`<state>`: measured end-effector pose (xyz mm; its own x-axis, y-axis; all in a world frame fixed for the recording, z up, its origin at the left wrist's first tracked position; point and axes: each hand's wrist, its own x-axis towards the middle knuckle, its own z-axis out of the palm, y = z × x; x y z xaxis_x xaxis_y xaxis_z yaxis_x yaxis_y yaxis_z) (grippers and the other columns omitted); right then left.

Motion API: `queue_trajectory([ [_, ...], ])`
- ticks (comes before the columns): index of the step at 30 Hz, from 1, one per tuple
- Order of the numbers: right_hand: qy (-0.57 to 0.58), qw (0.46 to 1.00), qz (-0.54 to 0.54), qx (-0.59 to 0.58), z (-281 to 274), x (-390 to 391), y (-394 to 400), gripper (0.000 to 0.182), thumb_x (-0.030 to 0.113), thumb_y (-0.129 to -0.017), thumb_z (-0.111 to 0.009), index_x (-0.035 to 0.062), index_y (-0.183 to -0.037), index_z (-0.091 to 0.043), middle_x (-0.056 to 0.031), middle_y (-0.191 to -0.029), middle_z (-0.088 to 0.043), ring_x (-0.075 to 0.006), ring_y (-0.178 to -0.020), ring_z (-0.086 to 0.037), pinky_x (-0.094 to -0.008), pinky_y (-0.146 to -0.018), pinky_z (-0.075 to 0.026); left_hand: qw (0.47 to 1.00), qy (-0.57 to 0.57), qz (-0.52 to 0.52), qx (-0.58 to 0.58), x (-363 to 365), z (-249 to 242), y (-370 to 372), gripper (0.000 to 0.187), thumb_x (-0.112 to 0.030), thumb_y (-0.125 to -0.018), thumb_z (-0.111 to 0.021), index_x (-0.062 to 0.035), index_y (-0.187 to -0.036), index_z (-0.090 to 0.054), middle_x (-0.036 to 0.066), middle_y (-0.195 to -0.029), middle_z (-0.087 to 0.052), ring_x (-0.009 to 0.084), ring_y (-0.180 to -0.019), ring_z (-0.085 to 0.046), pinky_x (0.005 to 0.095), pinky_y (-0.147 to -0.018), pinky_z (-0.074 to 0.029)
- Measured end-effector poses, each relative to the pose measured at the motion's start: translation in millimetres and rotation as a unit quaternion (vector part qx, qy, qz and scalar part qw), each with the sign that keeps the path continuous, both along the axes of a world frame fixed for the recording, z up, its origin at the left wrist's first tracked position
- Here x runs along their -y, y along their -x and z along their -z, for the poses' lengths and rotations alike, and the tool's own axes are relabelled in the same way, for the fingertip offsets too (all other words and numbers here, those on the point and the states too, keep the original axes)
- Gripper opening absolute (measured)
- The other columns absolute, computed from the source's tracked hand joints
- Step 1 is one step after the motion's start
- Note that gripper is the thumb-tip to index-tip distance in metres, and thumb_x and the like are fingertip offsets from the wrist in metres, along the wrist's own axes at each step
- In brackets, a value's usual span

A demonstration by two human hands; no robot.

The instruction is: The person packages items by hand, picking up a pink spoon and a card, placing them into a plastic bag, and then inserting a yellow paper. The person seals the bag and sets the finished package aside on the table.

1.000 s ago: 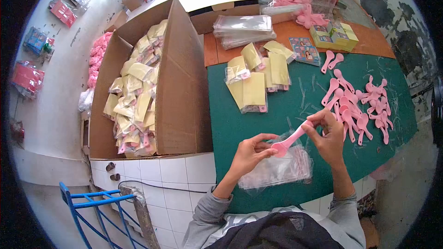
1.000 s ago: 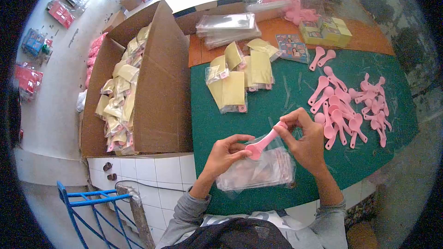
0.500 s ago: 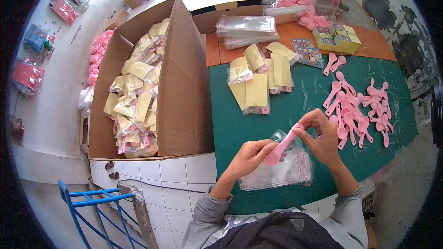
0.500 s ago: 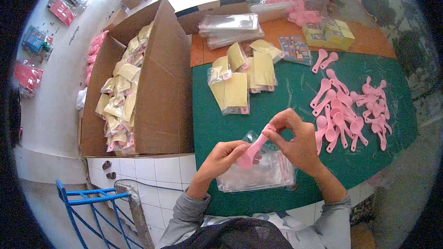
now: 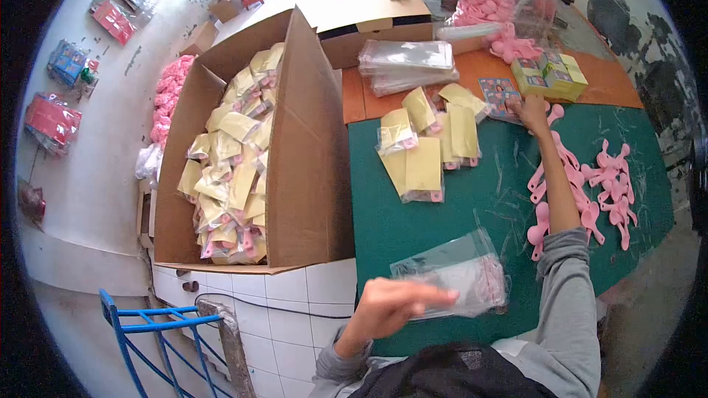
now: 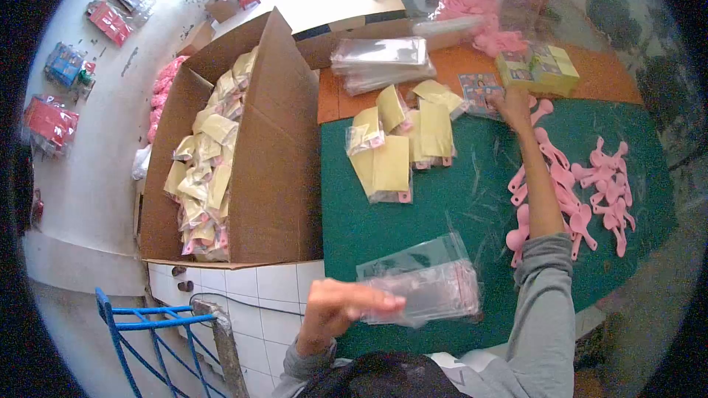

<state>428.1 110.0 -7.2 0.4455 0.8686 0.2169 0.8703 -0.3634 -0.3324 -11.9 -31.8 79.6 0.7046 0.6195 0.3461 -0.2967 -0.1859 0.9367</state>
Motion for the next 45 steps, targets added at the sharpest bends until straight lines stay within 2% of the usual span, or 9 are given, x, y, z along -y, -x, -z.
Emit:
queue_trajectory([
  [6,-0.203,0.969,0.088,0.113,23,-2,-2,0.023,0.013,-0.073,-0.067,-0.0024,-0.087,-0.059,-0.0221,-0.078,-0.059,-0.0387,-0.08,-0.056,-0.0433,-0.071,-0.043,0.998,0.003,0.017,-0.057,-7,-2,8,0.029,-0.019,-0.094,-0.046,0.0022,-0.104,-0.063,0.012,-0.094,-0.067,0.0184,-0.084,-0.066,0.0282,-0.07,-0.055],
  [9,-0.219,0.974,0.015,0.062,-9,15,19,0.019,0.007,-0.076,-0.063,-0.0008,-0.092,-0.057,-0.0197,-0.08,-0.06,-0.0347,-0.074,-0.058,-0.0375,-0.069,-0.045,0.977,0.192,-0.012,-0.09,-5,-4,-4,0.028,-0.015,-0.095,-0.044,0.0032,-0.11,-0.059,0.009,-0.093,-0.068,0.0152,-0.085,-0.066,0.0259,-0.071,-0.054],
  [15,-0.058,0.891,-0.243,-0.379,-135,130,153,0.013,0.011,-0.086,-0.058,0.0029,-0.097,-0.058,-0.0026,-0.084,-0.063,-0.0082,-0.073,-0.057,-0.0262,-0.06,-0.047,0.975,0.188,-0.006,-0.122,-18,15,-29,0.026,-0.014,-0.097,-0.04,0.003,-0.106,-0.058,0.011,-0.092,-0.067,0.0151,-0.085,-0.065,0.0276,-0.073,-0.055],
  [17,-0.069,0.87,-0.264,-0.411,-150,159,175,0.013,0.007,-0.084,-0.059,0.004,-0.097,-0.059,-0.004,-0.083,-0.062,-0.0088,-0.073,-0.058,-0.0261,-0.06,-0.048,0.977,0.179,-0.009,-0.119,-19,17,-36,0.027,-0.016,-0.097,-0.04,0.0029,-0.106,-0.058,0.011,-0.092,-0.067,0.0147,-0.085,-0.065,0.0273,-0.072,-0.055],
  [20,-0.056,0.923,-0.323,-0.201,-164,176,179,0.01,0.004,-0.082,-0.06,0.004,-0.093,-0.06,-0.0043,-0.083,-0.059,-0.0092,-0.074,-0.058,-0.0246,-0.063,-0.05,0.967,0.232,0.009,-0.103,-17,18,-41,0.027,-0.017,-0.097,-0.04,0.003,-0.104,-0.058,0.011,-0.092,-0.066,0.0148,-0.086,-0.064,0.0281,-0.074,-0.055],
  [23,-0.031,0.917,-0.334,-0.216,-169,182,181,0.009,0.002,-0.079,-0.062,0.003,-0.088,-0.061,-0.0047,-0.083,-0.058,-0.0115,-0.074,-0.059,-0.0247,-0.061,-0.05,0.964,0.23,0.018,-0.129,-17,18,-43,0.026,-0.015,-0.097,-0.041,0.0031,-0.102,-0.058,0.01,-0.092,-0.066,0.0144,-0.086,-0.064,0.0282,-0.074,-0.055],
  [26,-0.161,0.906,-0.177,-0.35,-158,183,191,0.01,0.001,-0.077,-0.063,0.0023,-0.086,-0.061,-0.0049,-0.081,-0.058,-0.014,-0.073,-0.06,-0.0266,-0.057,-0.05,0.972,0.211,0.015,-0.105,-17,15,-44,0.024,-0.014,-0.096,-0.042,0.0036,-0.099,-0.058,0.009,-0.089,-0.066,0.0131,-0.083,-0.064,0.0275,-0.073,-0.055],
  [29,-0.086,0.883,-0.22,-0.405,-164,187,190,0.011,0.001,-0.075,-0.064,0.0022,-0.086,-0.061,-0.0055,-0.079,-0.057,-0.0145,-0.072,-0.06,-0.0276,-0.055,-0.05,0.973,0.205,0.0,-0.109,-17,15,-42,0.023,-0.013,-0.096,-0.043,0.004,-0.095,-0.058,0.008,-0.085,-0.067,0.0112,-0.079,-0.063,0.0261,-0.071,-0.055],
  [45,0.002,0.917,-0.354,-0.186,-166,194,187,0.011,0.005,-0.076,-0.065,0.003,-0.084,-0.059,-0.0114,-0.081,-0.058,-0.0275,-0.069,-0.061,-0.034,-0.059,-0.049,0.977,0.064,-0.01,-0.202,-16,5,-50,0.021,-0.015,-0.093,-0.05,0.0,-0.099,-0.064,0.007,-0.075,-0.066,0.0056,-0.065,-0.058,0.0235,-0.061,-0.049],
])
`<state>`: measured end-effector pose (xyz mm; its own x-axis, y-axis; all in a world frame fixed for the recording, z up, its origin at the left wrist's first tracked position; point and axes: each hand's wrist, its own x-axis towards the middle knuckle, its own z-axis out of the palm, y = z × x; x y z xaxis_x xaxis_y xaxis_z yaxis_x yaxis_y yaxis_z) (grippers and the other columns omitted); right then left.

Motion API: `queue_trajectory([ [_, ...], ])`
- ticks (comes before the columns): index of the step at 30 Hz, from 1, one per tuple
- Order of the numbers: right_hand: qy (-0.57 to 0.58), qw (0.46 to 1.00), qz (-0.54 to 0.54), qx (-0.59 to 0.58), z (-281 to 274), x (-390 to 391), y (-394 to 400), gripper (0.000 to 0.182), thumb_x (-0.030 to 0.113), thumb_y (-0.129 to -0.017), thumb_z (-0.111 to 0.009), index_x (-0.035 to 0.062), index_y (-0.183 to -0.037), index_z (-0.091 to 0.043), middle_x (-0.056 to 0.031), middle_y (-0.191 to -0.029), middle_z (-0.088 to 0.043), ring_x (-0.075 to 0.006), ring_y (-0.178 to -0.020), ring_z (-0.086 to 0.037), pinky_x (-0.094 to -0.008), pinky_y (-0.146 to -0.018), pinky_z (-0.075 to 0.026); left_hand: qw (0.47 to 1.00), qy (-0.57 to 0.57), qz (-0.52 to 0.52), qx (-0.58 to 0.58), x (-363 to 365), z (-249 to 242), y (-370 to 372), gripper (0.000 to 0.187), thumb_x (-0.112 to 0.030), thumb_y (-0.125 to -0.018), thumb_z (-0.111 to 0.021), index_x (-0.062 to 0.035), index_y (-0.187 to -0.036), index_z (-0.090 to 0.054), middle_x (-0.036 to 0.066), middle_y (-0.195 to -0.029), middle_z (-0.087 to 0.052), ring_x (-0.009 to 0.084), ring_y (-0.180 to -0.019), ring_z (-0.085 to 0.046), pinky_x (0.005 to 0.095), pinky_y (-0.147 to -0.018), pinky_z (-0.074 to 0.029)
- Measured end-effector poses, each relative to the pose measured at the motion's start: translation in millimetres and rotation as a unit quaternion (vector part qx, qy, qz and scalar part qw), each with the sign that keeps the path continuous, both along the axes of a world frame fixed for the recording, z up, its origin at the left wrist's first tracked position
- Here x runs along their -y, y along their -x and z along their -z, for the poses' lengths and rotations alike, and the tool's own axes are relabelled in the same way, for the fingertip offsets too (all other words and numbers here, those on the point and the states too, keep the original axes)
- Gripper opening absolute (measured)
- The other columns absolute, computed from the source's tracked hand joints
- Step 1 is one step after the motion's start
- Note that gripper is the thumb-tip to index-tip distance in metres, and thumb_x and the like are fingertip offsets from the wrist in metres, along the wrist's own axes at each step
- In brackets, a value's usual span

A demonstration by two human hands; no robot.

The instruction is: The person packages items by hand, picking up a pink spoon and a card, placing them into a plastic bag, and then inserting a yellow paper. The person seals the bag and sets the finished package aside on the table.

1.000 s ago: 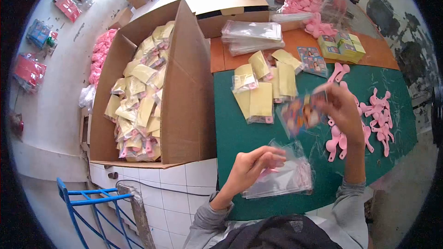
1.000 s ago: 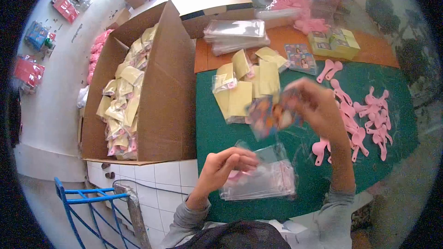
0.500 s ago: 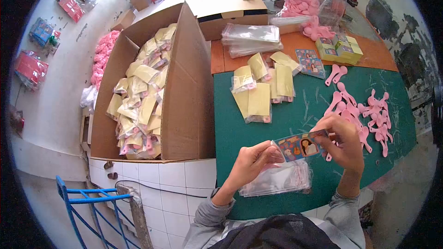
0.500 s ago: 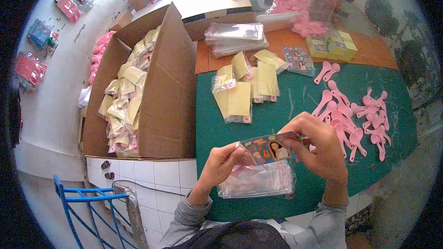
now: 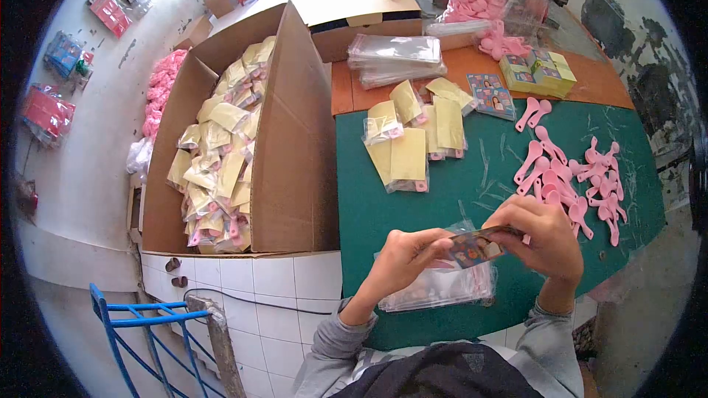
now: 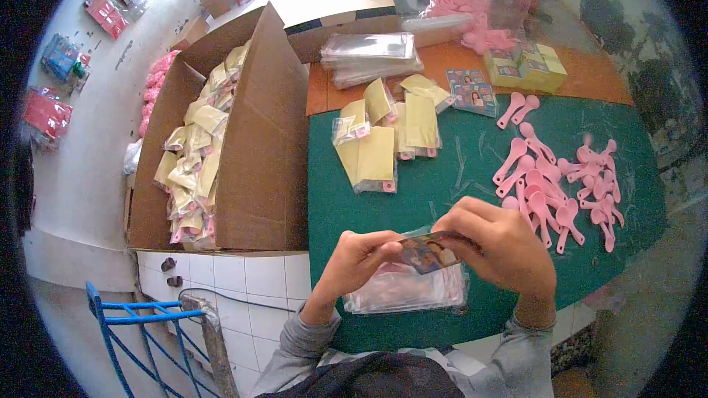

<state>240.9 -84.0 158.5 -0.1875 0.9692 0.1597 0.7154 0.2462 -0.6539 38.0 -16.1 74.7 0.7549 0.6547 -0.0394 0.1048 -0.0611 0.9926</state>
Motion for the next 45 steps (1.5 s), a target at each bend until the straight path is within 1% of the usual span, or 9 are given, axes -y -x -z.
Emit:
queue_trajectory([
  [9,0.065,0.991,-0.072,0.093,33,-10,23,0.024,0.011,-0.076,-0.06,0.0034,-0.097,-0.051,-0.0152,-0.089,-0.057,-0.0332,-0.078,-0.06,-0.0402,-0.062,-0.049,0.988,-0.128,-0.023,-0.078,5,2,-4,0.063,-0.024,-0.081,-0.066,-0.01,-0.135,-0.038,0.017,-0.074,-0.065,0.0278,-0.059,-0.063,0.0309,-0.058,-0.049],
  [16,0.073,0.991,-0.116,0.003,51,-22,10,0.016,0.006,-0.066,-0.064,0.0061,-0.082,-0.062,-0.0104,-0.073,-0.062,-0.031,-0.069,-0.062,-0.0354,-0.061,-0.049,0.99,-0.115,0.005,-0.076,2,14,5,0.083,-0.032,-0.075,-0.071,-0.0139,-0.141,-0.025,0.016,-0.078,-0.067,0.0267,-0.065,-0.066,0.0321,-0.06,-0.051],
  [18,0.122,0.985,-0.064,-0.104,60,-30,6,0.01,0.001,-0.064,-0.067,0.0035,-0.071,-0.06,-0.0063,-0.06,-0.057,-0.0172,-0.063,-0.062,-0.0288,-0.058,-0.047,0.997,-0.053,0.031,-0.042,-1,10,17,0.082,-0.031,-0.075,-0.071,-0.0108,-0.141,-0.025,0.016,-0.081,-0.067,0.0284,-0.07,-0.067,0.0328,-0.063,-0.052],
  [21,0.168,0.972,0.008,-0.167,74,-35,-3,0.014,0.001,-0.068,-0.071,0.0015,-0.072,-0.058,-0.0001,-0.064,-0.056,-0.004,-0.069,-0.053,-0.022,-0.06,-0.044,0.999,-0.031,-0.025,0.014,-6,26,41,0.078,-0.015,-0.075,-0.073,-0.0122,-0.139,-0.029,0.014,-0.09,-0.067,0.0166,-0.083,-0.065,0.0274,-0.068,-0.052],
  [24,0.24,0.898,0.02,-0.369,79,-30,5,0.012,0.004,-0.073,-0.07,0.0,-0.079,-0.061,0.0003,-0.072,-0.06,-0.005,-0.071,-0.054,-0.0214,-0.062,-0.045,0.989,0.088,-0.089,0.076,-4,39,58,0.072,0.001,-0.076,-0.069,-0.0055,-0.136,-0.03,0.006,-0.093,-0.061,0.0086,-0.081,-0.057,0.0205,-0.068,-0.048],
  [32,0.216,0.92,0.052,-0.323,102,1,8,0.012,0.004,-0.074,-0.07,-0.0002,-0.083,-0.064,0.0005,-0.069,-0.06,-0.0056,-0.066,-0.054,-0.0212,-0.059,-0.044,0.986,0.131,-0.058,0.089,13,53,57,0.073,-0.002,-0.074,-0.072,-0.0046,-0.135,-0.031,0.013,-0.102,-0.063,0.0113,-0.083,-0.06,0.0218,-0.07,-0.05],
  [35,0.173,0.944,0.148,-0.238,85,9,16,0.012,0.004,-0.072,-0.071,0.0006,-0.08,-0.063,-0.0012,-0.068,-0.06,-0.0073,-0.066,-0.056,-0.0225,-0.061,-0.046,0.975,-0.086,-0.199,0.052,22,53,48,0.066,-0.012,-0.081,-0.067,-0.0054,-0.135,-0.029,0.014,-0.096,-0.063,0.0171,-0.083,-0.064,0.0264,-0.071,-0.053],
  [39,0.038,0.979,0.142,-0.14,75,17,41,0.02,0.006,-0.071,-0.07,0.0007,-0.087,-0.062,-0.0099,-0.086,-0.063,-0.0186,-0.08,-0.063,-0.0293,-0.071,-0.05,0.986,0.117,-0.096,0.073,41,58,55,0.059,-0.032,-0.097,-0.038,-0.0115,-0.141,-0.004,0.022,-0.108,-0.058,0.0262,-0.095,-0.062,0.0349,-0.076,-0.054],
  [45,0.073,0.995,-0.066,0.017,86,30,69,0.027,0.013,-0.072,-0.07,0.0055,-0.096,-0.058,-0.0119,-0.097,-0.056,-0.0295,-0.091,-0.057,-0.0369,-0.079,-0.048,0.953,0.278,-0.076,0.097,59,69,61,0.065,-0.016,-0.098,-0.033,-0.015,-0.141,0.016,0.024,-0.109,-0.056,0.0298,-0.096,-0.062,0.0381,-0.075,-0.056],
])
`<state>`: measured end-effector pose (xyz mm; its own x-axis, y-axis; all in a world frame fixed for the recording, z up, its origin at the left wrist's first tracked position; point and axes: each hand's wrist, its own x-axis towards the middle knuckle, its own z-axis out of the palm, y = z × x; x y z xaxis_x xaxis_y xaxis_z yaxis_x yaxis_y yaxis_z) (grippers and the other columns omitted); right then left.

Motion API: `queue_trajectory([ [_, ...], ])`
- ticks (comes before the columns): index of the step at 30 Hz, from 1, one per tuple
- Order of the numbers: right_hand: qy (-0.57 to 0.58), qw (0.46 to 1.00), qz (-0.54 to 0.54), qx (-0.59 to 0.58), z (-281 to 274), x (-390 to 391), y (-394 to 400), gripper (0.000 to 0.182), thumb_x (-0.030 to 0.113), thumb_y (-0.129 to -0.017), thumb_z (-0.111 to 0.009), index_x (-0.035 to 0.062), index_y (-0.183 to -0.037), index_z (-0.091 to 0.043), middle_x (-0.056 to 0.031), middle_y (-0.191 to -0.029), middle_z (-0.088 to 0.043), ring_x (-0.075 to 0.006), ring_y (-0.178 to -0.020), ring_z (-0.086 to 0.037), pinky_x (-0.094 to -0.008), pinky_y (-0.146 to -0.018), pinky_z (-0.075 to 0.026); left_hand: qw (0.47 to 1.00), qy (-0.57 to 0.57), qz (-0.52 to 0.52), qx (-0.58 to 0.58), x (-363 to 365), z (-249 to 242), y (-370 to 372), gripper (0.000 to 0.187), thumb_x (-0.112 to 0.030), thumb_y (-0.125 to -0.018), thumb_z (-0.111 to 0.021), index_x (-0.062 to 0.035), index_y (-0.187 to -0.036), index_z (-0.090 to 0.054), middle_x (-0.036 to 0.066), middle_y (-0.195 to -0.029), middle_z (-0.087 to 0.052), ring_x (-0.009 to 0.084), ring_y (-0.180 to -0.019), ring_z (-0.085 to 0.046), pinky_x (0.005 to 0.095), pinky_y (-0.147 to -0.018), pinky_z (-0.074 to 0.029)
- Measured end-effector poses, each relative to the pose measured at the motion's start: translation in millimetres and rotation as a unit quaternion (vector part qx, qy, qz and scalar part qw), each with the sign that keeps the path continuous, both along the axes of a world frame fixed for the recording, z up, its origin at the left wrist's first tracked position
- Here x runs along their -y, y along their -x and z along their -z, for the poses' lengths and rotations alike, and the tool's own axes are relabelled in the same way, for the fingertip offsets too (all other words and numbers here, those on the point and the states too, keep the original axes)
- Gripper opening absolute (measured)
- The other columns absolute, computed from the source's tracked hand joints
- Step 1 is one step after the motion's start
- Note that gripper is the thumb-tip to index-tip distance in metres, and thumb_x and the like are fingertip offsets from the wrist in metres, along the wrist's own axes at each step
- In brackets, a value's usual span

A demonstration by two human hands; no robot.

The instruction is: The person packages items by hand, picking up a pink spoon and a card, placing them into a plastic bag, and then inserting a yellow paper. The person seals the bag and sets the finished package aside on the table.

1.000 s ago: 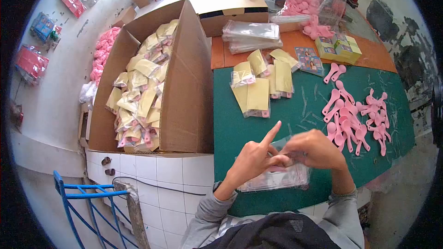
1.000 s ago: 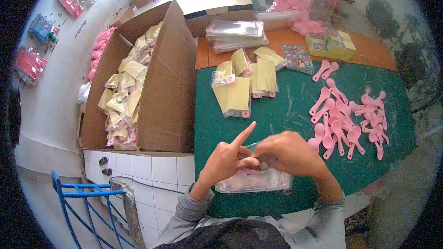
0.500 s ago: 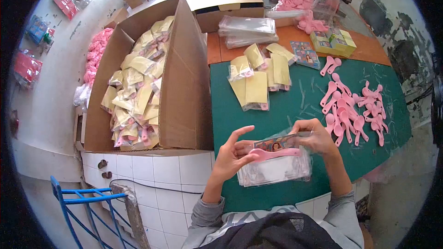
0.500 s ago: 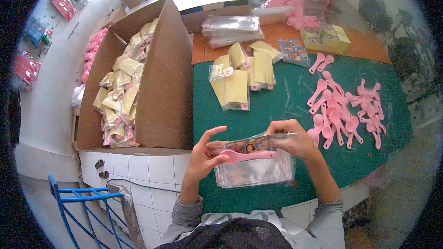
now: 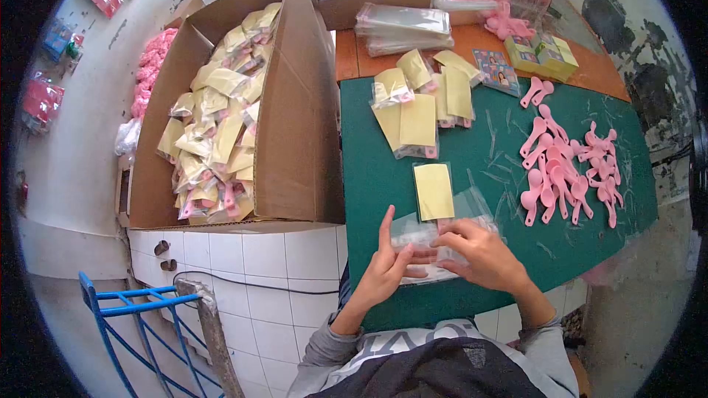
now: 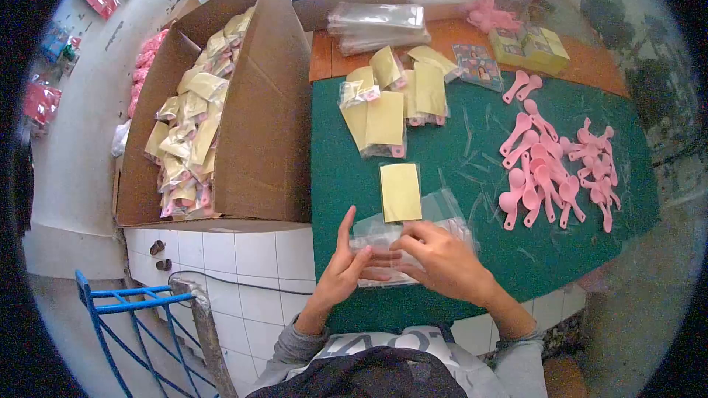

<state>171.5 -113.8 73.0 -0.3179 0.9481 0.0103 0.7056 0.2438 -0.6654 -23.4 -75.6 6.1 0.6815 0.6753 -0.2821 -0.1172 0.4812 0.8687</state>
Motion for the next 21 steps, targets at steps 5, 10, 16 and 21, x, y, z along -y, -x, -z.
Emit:
queue_trajectory([
  [5,-0.011,1.0,-0.006,0.025,18,5,6,0.018,0.012,-0.073,-0.067,0.0034,-0.084,-0.055,-0.0124,-0.084,-0.053,-0.0304,-0.082,-0.056,-0.0392,-0.074,-0.046,0.998,0.003,0.04,-0.049,9,-6,2,0.067,-0.009,-0.096,-0.035,-0.0183,-0.142,0.012,0.023,-0.123,-0.045,0.028,-0.1,-0.059,0.0396,-0.079,-0.055],
  [10,-0.005,1.0,0.005,-0.026,28,5,12,0.018,0.011,-0.072,-0.067,0.0025,-0.081,-0.054,-0.013,-0.081,-0.053,-0.031,-0.081,-0.056,-0.0396,-0.072,-0.046,0.998,-0.018,0.024,-0.06,12,-8,-1,0.066,-0.009,-0.095,-0.037,-0.0135,-0.143,0.009,0.022,-0.109,-0.056,0.0245,-0.094,-0.061,0.0363,-0.077,-0.055],
  [16,0.007,0.999,-0.029,-0.032,31,5,10,0.019,0.012,-0.069,-0.068,0.0041,-0.079,-0.054,-0.0113,-0.079,-0.054,-0.03,-0.077,-0.056,-0.039,-0.069,-0.045,0.98,-0.169,0.027,-0.104,11,-6,-1,0.065,-0.008,-0.093,-0.041,-0.0109,-0.144,-0.001,0.018,-0.101,-0.06,0.0211,-0.089,-0.061,0.0315,-0.074,-0.052],
  [21,-0.026,0.995,-0.085,-0.037,26,4,11,0.016,0.011,-0.07,-0.067,0.0077,-0.076,-0.053,-0.008,-0.077,-0.054,-0.0262,-0.074,-0.056,-0.0365,-0.069,-0.043,0.982,-0.126,0.003,-0.14,1,0,-10,0.064,-0.003,-0.091,-0.045,-0.0111,-0.144,-0.011,0.016,-0.103,-0.059,0.0178,-0.087,-0.062,0.0296,-0.072,-0.052],
])
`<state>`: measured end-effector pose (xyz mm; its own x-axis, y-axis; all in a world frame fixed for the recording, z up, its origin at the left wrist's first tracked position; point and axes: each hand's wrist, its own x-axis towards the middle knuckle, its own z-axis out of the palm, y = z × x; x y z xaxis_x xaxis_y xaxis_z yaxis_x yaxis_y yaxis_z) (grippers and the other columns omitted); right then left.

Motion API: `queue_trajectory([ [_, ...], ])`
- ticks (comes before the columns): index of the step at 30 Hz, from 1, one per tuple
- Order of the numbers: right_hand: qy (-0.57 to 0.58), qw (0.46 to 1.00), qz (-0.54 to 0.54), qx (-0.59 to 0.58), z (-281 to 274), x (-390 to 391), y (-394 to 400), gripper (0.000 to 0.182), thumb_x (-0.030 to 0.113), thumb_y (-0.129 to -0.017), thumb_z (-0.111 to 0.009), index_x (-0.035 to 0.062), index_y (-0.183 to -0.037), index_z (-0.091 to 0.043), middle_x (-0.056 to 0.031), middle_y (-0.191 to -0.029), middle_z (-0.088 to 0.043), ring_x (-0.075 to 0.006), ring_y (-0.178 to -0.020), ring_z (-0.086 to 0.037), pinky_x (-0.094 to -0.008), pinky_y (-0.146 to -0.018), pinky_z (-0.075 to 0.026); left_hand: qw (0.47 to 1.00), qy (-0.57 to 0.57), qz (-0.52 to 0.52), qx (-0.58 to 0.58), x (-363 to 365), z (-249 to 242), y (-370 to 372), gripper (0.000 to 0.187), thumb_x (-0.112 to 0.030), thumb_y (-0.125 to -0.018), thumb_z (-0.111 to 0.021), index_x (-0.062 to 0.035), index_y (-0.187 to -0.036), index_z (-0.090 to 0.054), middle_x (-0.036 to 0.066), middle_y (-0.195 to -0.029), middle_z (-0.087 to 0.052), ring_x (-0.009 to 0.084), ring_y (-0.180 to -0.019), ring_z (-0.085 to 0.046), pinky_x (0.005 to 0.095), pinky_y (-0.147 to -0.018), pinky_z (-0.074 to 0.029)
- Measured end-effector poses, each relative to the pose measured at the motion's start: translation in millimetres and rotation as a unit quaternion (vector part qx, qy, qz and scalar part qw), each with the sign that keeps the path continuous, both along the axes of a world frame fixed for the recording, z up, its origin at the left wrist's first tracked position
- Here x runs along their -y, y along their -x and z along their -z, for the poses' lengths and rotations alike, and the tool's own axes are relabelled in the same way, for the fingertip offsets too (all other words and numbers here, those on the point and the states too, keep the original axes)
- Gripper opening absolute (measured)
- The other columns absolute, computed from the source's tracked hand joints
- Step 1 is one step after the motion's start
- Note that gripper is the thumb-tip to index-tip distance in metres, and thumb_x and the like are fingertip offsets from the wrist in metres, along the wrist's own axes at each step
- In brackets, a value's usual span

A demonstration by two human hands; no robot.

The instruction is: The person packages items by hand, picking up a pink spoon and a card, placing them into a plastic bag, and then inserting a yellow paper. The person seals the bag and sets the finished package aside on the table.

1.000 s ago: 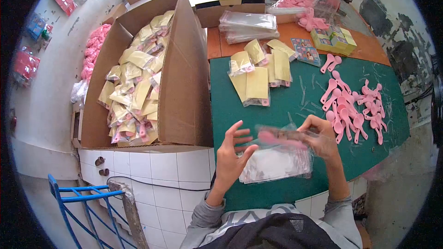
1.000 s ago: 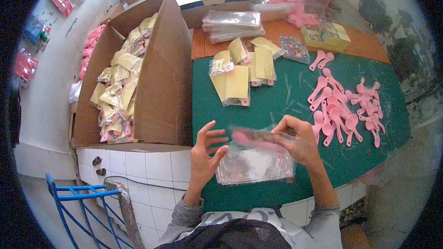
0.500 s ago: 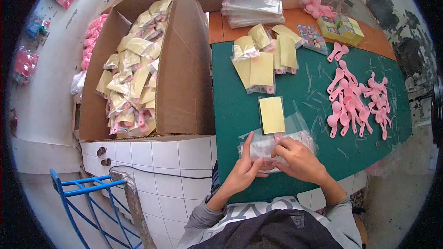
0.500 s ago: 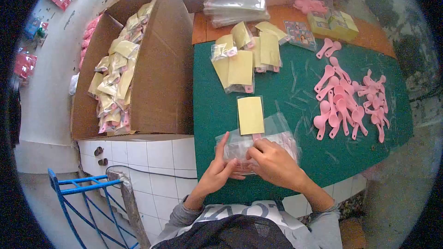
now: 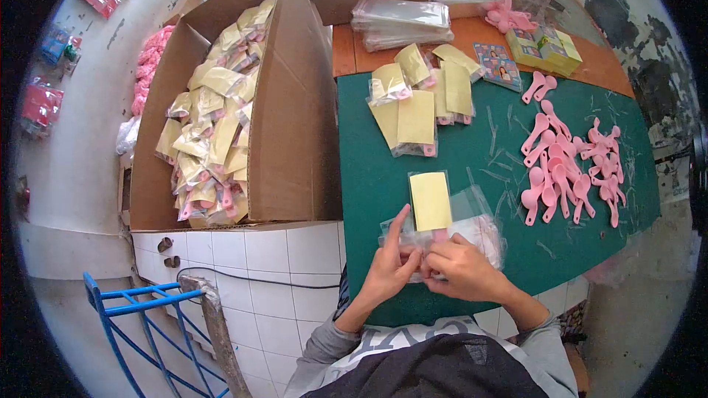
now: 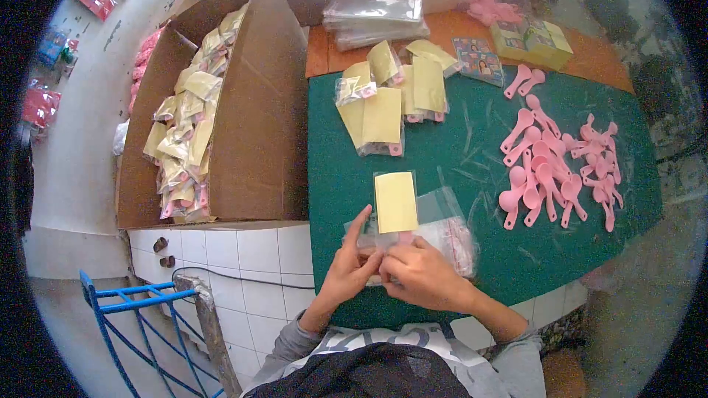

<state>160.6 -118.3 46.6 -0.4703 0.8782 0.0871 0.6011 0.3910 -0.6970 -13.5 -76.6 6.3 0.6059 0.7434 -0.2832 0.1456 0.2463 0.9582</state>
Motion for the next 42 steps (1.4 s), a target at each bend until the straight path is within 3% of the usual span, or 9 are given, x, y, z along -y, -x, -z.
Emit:
queue_trajectory([
  [4,0.054,0.989,-0.118,-0.069,-9,-5,-18,0.014,0.012,-0.072,-0.068,0.0101,-0.076,-0.054,-0.003,-0.075,-0.053,-0.0198,-0.072,-0.056,-0.0346,-0.07,-0.04,0.989,-0.104,-0.065,-0.082,-8,-14,-7,0.062,0.0,-0.088,-0.046,-0.0093,-0.142,-0.015,0.01,-0.077,-0.066,0.0186,-0.074,-0.066,0.0291,-0.067,-0.053],
  [8,0.173,0.954,-0.18,-0.164,-33,-31,-112,0.016,0.011,-0.071,-0.072,0.0076,-0.081,-0.06,-0.0029,-0.078,-0.057,-0.0162,-0.072,-0.056,-0.03,-0.066,-0.045,0.999,-0.004,-0.02,0.024,-13,-11,-1,0.041,-0.001,-0.089,-0.044,-0.0031,-0.13,-0.037,0.012,-0.087,-0.066,0.0192,-0.082,-0.066,0.0282,-0.07,-0.054],
  [12,-0.019,0.919,0.378,0.106,-27,-42,-297,0.023,0.023,-0.078,-0.061,0.0024,-0.088,-0.062,-0.0073,-0.086,-0.061,-0.0199,-0.077,-0.06,-0.0355,-0.07,-0.05,0.998,0.022,0.007,0.064,-10,0,0,0.026,-0.002,-0.091,-0.042,0.0019,-0.114,-0.054,0.011,-0.094,-0.065,0.0172,-0.086,-0.065,0.027,-0.073,-0.054],
  [16,-0.067,0.773,0.516,0.364,-39,-17,-247,0.028,0.013,-0.075,-0.06,0.0023,-0.101,-0.057,-0.0138,-0.092,-0.059,-0.0273,-0.086,-0.057,-0.0379,-0.078,-0.046,0.998,0.016,0.006,0.057,-10,-3,0,0.027,-0.003,-0.092,-0.041,0.0024,-0.114,-0.055,0.009,-0.094,-0.065,0.0136,-0.088,-0.063,0.0256,-0.077,-0.052],
  [19,-0.077,0.97,0.196,0.124,-34,-13,-120,0.048,0.013,-0.065,-0.073,0.0067,-0.108,-0.052,-0.0155,-0.105,-0.05,-0.0322,-0.101,-0.05,-0.0373,-0.08,-0.046,0.994,0.079,0.017,0.079,-12,-9,1,0.029,-0.002,-0.092,-0.041,0.0032,-0.119,-0.053,0.009,-0.105,-0.061,0.0129,-0.094,-0.059,0.0269,-0.08,-0.051],
  [21,-0.025,0.993,0.114,0.035,-13,-5,-49,0.054,0.013,-0.061,-0.078,0.0097,-0.107,-0.05,-0.0143,-0.107,-0.045,-0.0314,-0.099,-0.05,-0.0357,-0.075,-0.048,0.99,0.102,0.021,0.09,-14,-10,2,0.029,-0.002,-0.092,-0.041,0.0033,-0.119,-0.053,0.01,-0.111,-0.059,0.0137,-0.097,-0.059,0.0277,-0.08,-0.051],
  [32,-0.054,0.973,0.205,-0.087,27,12,-16,0.021,0.005,-0.068,-0.073,0.0039,-0.082,-0.058,-0.0108,-0.093,-0.053,-0.0203,-0.078,-0.06,-0.0299,-0.066,-0.052,0.999,0.0,0.025,0.043,-18,-8,26,0.04,0.005,-0.087,-0.049,-0.0018,-0.125,-0.038,0.01,-0.099,-0.062,0.0165,-0.088,-0.062,0.029,-0.076,-0.052],
  [38,0.012,0.962,0.226,-0.155,20,16,-21,0.018,0.004,-0.071,-0.073,0.0029,-0.079,-0.056,-0.0066,-0.095,-0.048,-0.0161,-0.081,-0.058,-0.0267,-0.071,-0.049,0.979,-0.194,0.004,-0.063,-12,-13,13,0.012,0.004,-0.078,-0.063,0.0005,-0.089,-0.059,0.009,-0.09,-0.062,0.016,-0.081,-0.063,0.0268,-0.066,-0.054],
  [42,0.217,0.829,0.315,-0.408,35,25,-12,0.015,0.006,-0.078,-0.068,0.0015,-0.081,-0.055,-0.0046,-0.089,-0.052,-0.012,-0.081,-0.057,-0.0232,-0.071,-0.048,0.982,-0.181,0.009,-0.059,-9,-11,10,0.012,0.001,-0.079,-0.064,0.0003,-0.09,-0.059,0.009,-0.088,-0.062,0.0149,-0.077,-0.063,0.0266,-0.063,-0.054],
])
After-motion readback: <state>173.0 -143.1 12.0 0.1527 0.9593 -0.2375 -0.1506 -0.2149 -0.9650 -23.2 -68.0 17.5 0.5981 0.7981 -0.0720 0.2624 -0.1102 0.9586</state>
